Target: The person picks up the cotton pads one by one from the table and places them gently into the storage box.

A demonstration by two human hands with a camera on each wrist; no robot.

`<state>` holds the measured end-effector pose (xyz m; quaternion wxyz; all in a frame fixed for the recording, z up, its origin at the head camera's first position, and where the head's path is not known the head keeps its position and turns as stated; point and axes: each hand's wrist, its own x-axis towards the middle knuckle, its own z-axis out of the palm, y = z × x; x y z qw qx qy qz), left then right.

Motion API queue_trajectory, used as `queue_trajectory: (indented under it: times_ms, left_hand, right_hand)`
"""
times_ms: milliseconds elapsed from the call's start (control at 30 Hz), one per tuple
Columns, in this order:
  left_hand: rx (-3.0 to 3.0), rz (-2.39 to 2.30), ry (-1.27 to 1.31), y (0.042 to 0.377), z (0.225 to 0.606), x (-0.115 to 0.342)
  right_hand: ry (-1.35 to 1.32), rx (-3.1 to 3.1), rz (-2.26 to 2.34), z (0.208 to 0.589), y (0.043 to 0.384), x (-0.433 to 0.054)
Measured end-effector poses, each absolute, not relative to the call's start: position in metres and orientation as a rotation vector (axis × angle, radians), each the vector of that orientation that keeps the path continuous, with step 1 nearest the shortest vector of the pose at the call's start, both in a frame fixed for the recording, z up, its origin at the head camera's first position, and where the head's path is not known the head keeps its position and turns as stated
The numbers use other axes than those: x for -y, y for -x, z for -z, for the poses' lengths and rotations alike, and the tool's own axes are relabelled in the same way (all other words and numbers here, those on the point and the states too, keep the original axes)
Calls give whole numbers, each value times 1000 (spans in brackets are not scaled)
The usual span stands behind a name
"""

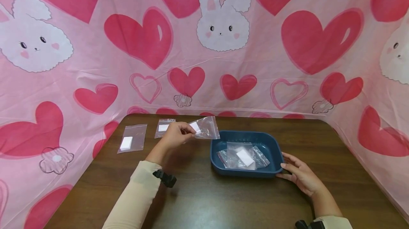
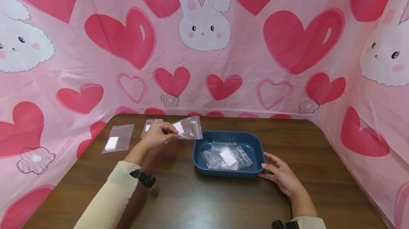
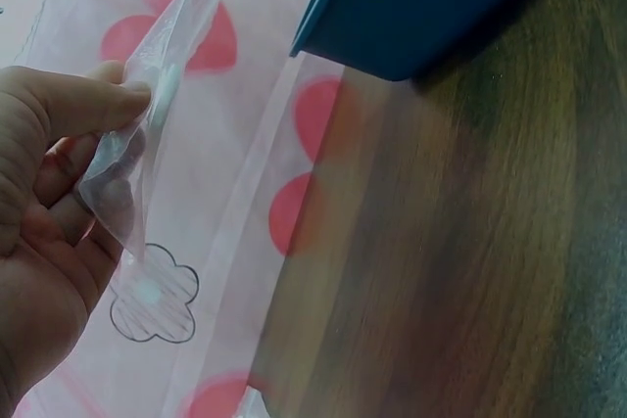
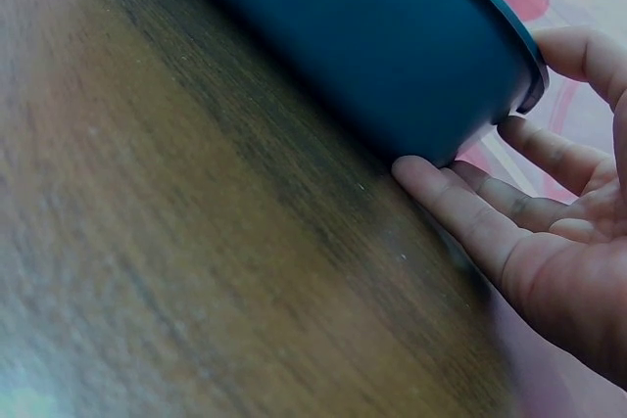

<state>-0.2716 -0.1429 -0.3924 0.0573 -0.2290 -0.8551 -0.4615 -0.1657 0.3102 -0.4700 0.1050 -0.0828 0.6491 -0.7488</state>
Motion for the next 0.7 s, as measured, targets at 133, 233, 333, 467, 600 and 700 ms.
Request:
queue_trajectory:
  times_ms: [133,233,333,467,600,700]
  left_hand:
    - [2587,1408,722,272,393,140]
    - [2588,1411,735,272,391,137]
    - [2594,1403,751,272,389,135]
    - [2606,1399,777,272,386,132]
    - [2596,1368,811,273,385,129]
    - [2599,1361,816,272,384,126]
  right_hand:
    - [235,-1919,2201,470,166,-310]
    - [232,-1920,2199,470,166,-310]
    - [229,-1921,2201,470,166,-310]
    - [246,-1905,2211,471,167,-311]
    - [259,-1899,2210,471,167,-311]
    - [255,-1906,2205,471,167,-311]
